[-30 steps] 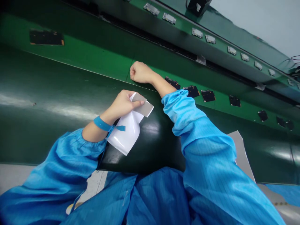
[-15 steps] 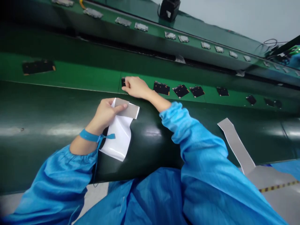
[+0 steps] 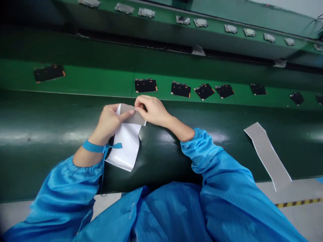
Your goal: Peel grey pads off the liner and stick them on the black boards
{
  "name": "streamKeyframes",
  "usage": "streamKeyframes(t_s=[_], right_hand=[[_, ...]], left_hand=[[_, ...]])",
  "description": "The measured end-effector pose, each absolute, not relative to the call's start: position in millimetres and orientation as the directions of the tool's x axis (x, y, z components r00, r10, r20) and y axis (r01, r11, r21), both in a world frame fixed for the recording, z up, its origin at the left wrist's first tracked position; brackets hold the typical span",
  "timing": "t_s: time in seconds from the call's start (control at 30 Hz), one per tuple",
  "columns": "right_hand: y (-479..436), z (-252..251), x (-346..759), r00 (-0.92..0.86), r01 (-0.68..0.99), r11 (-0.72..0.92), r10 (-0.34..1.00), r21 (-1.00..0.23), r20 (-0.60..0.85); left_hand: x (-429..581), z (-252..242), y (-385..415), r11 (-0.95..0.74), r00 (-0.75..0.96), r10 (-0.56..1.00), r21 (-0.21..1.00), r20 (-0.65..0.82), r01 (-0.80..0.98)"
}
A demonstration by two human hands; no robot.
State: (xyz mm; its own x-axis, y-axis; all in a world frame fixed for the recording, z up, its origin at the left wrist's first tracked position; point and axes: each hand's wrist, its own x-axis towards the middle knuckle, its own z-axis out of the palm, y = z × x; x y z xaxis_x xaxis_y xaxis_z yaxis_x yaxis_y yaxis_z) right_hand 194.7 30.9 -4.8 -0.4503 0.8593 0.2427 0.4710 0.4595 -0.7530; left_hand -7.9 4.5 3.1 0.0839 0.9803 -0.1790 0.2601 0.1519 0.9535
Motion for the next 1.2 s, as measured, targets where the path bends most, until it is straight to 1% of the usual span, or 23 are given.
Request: streamKeyframes(t_s=[0.07, 0.13, 0.37, 0.5, 0.6, 0.7, 0.8, 0.9, 0.97, 1.1, 1.2], right_hand=[[27.0, -7.2, 193.8, -0.454, 0.504, 0.544, 0.828, -0.671, 0.330], [23.7, -9.3, 192.8, -0.445, 0.505, 0.571, 0.815, -0.647, 0.372], [23.4, -11.6, 189.2, -0.381, 0.396, 0.473, 0.864, -0.787, 0.328], [28.3, -16.0, 192.1, -0.288, 0.327, 0.309, 0.933, -0.893, 0.217], [29.8, -17.7, 191.7, -0.270, 0.307, 0.258, 0.947, -0.916, 0.176], [27.1, -16.5, 187.4, -0.306, 0.310, 0.291, 0.932, -0.905, 0.195], [22.2, -12.9, 183.3, -0.331, 0.362, 0.342, 0.917, -0.867, 0.223], [17.8, -8.8, 182.6, -0.337, 0.422, 0.396, 0.904, -0.815, 0.264], [16.2, -8.2, 184.7, -0.317, 0.432, 0.419, 0.899, -0.798, 0.301], [26.0, -16.1, 191.6, -0.205, 0.370, 0.419, 0.907, -0.829, 0.367], [57.3, -22.1, 184.5, -0.201, 0.303, 0.453, 0.890, -0.839, 0.408]], left_hand=[[-8.0, 3.3, 4.2, 0.146, 0.085, 0.981, 0.952, -0.174, 0.268], [-7.9, 3.6, 3.9, 0.147, 0.087, 0.981, 0.953, -0.175, 0.265], [-7.7, 2.2, 4.1, 0.162, 0.093, 0.977, 0.955, -0.190, 0.250], [-7.4, 0.3, 4.4, 0.178, 0.088, 0.975, 0.952, -0.206, 0.249], [-6.9, -0.3, 4.2, 0.177, 0.091, 0.975, 0.954, -0.204, 0.243], [-6.3, 0.7, 3.4, 0.169, 0.104, 0.975, 0.957, -0.197, 0.235], [-5.8, 2.6, 2.3, 0.169, 0.111, 0.974, 0.958, -0.198, 0.231], [-5.8, 3.2, 2.4, 0.169, 0.116, 0.972, 0.955, -0.202, 0.244], [-5.9, 2.7, 3.1, 0.171, 0.116, 0.972, 0.955, -0.204, 0.244], [-6.1, 0.8, 4.2, 0.174, 0.123, 0.971, 0.960, -0.204, 0.218], [-5.5, -0.7, 4.3, 0.164, 0.159, 0.967, 0.961, -0.201, 0.221]])
